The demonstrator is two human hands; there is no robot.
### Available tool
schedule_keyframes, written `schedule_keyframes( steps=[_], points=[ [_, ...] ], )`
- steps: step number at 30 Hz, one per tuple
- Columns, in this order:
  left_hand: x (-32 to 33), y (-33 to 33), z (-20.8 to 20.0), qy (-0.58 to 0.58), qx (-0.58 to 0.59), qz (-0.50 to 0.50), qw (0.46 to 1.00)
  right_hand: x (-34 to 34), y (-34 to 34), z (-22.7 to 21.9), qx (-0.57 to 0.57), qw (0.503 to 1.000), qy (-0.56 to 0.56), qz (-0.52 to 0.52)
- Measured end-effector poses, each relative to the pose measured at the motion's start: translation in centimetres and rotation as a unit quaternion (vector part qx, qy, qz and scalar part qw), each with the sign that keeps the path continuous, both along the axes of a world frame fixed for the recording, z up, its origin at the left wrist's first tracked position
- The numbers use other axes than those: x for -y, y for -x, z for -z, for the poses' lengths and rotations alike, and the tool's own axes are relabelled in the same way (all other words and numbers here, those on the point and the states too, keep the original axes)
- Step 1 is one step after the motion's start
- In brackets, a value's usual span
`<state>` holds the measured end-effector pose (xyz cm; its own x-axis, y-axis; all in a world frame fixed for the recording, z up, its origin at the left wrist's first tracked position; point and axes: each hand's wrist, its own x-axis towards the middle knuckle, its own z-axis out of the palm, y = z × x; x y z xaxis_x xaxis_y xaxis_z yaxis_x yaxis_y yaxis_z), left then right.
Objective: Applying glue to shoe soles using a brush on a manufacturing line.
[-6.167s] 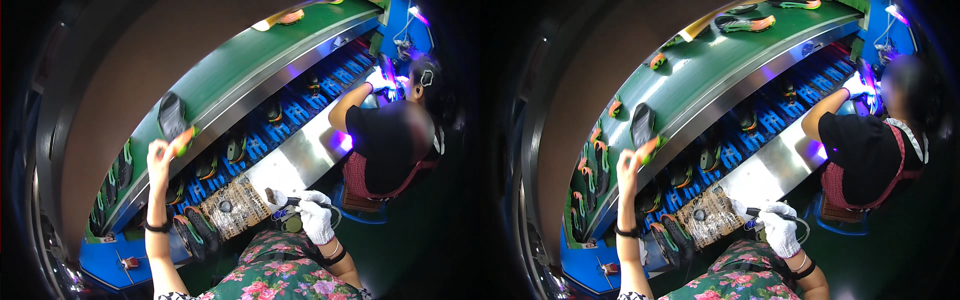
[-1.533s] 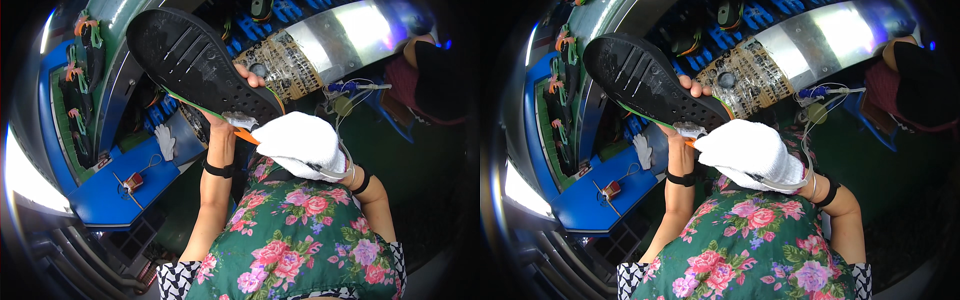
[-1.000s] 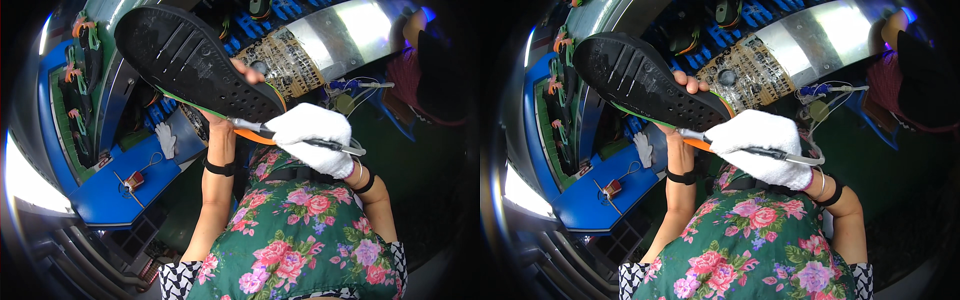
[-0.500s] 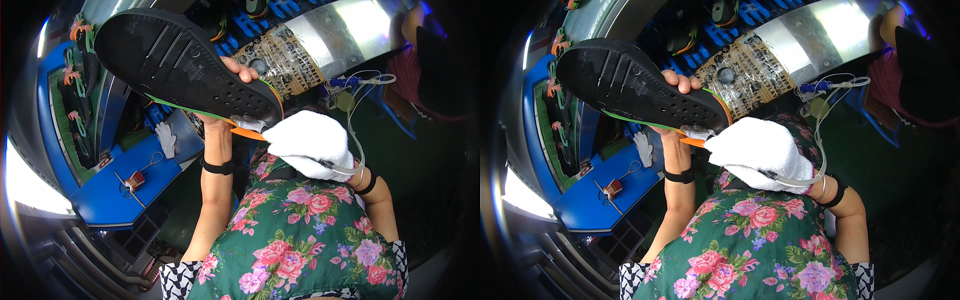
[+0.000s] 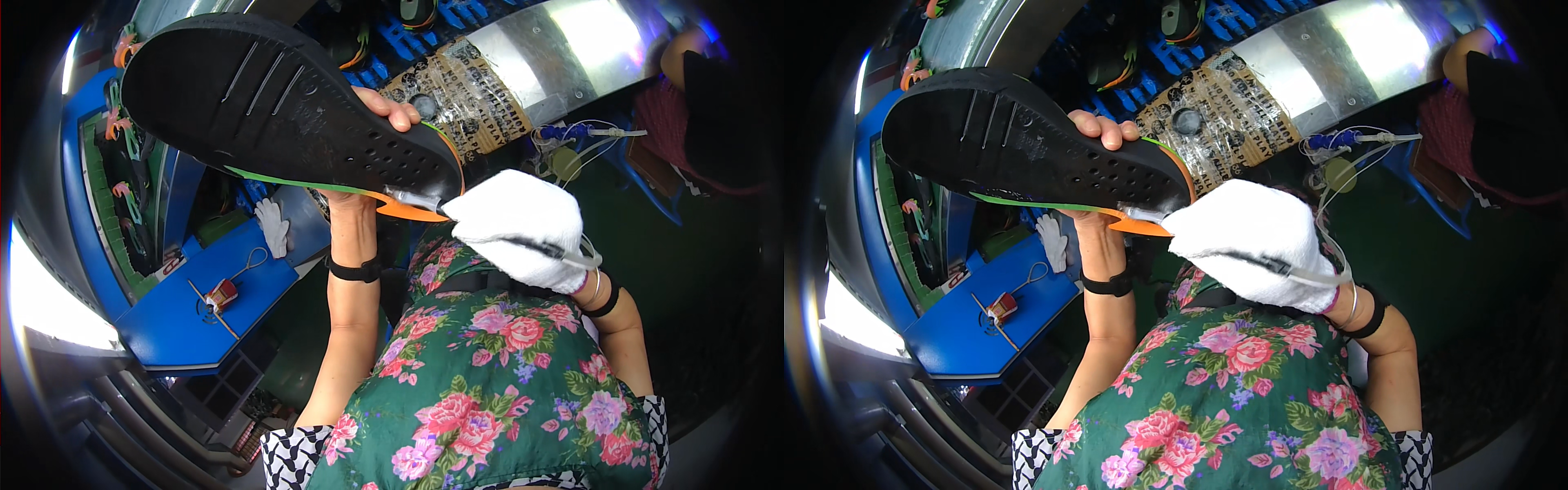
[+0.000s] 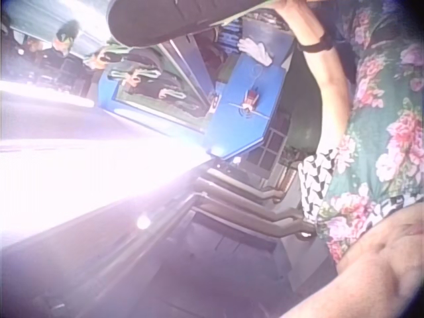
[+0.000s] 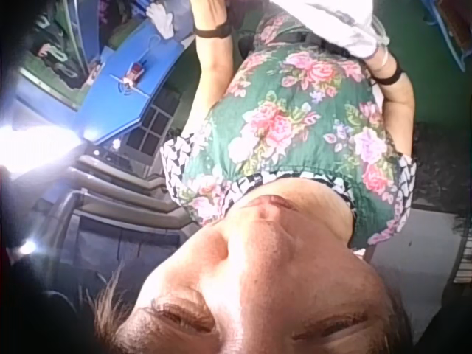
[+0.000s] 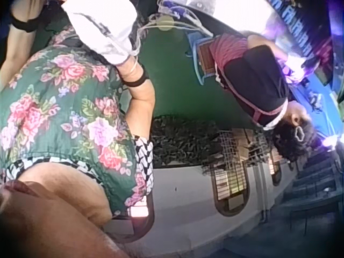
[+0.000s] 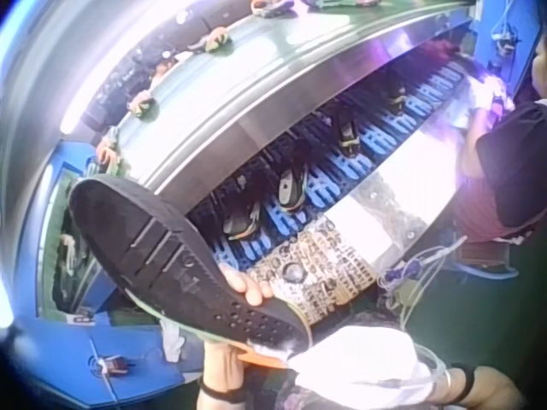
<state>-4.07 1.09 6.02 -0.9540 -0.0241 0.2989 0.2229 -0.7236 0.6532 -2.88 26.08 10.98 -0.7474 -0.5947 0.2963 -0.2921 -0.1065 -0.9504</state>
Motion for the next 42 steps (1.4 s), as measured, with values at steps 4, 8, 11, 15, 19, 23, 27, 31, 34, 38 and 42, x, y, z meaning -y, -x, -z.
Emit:
schedule_keyframes(
  steps=[4, 8, 11, 15, 19, 23, 27, 31, 34, 38, 42],
  points=[
    [0.4, -0.2, -0.1, 0.011, 0.009, -0.001, 1.0, 0.5, -0.3, -0.5, -0.106, 0.994, 0.001, -0.004],
    [0.6, -0.1, 0.0, 0.032, 0.009, -0.007, 0.999, 0.1, 0.1, -0.4, -0.008, 1.0, 0.012, -0.021],
    [0.9, 0.0, -0.1, 0.042, 0.009, -0.007, 0.999, 0.8, -0.5, -0.7, -0.118, 0.993, -0.001, 0.007],
    [1.1, 0.0, 0.2, 0.031, 0.014, -0.001, 0.999, 0.4, -0.3, -0.1, -0.085, 0.996, 0.015, -0.007],
    [1.0, 0.1, 0.3, 0.026, 0.002, -0.005, 1.0, 0.5, -0.8, -0.6, -0.089, 0.996, -0.005, -0.031],
    [1.1, 0.0, 0.3, 0.011, 0.032, 0.019, 0.999, 1.3, -1.7, -0.6, -0.11, 0.993, 0.009, -0.04],
    [0.3, -0.7, 0.8, 0.007, 0.063, -0.024, 0.998, 1.9, -1.7, -1.3, -0.137, 0.989, 0.011, -0.055],
    [1.2, -0.2, 1.7, 0.009, 0.018, 0.003, 1.0, 0.9, -0.9, -1.9, -0.106, 0.994, 0.011, -0.031],
    [1.3, 0.1, 1.9, -0.006, -0.008, 0.035, 0.999, 0.8, -1.3, -0.9, -0.144, 0.989, -0.014, -0.018],
    [0.1, -0.2, 1.5, -0.022, 0.014, 0.019, 0.999, 1.5, -2.2, -1.3, -0.15, 0.988, -0.039, -0.009],
    [0.3, 0.1, 1.5, -0.042, -0.007, 0.031, 0.999, 0.6, -1.3, -1.8, -0.067, 0.997, -0.012, -0.031]
  ],
)
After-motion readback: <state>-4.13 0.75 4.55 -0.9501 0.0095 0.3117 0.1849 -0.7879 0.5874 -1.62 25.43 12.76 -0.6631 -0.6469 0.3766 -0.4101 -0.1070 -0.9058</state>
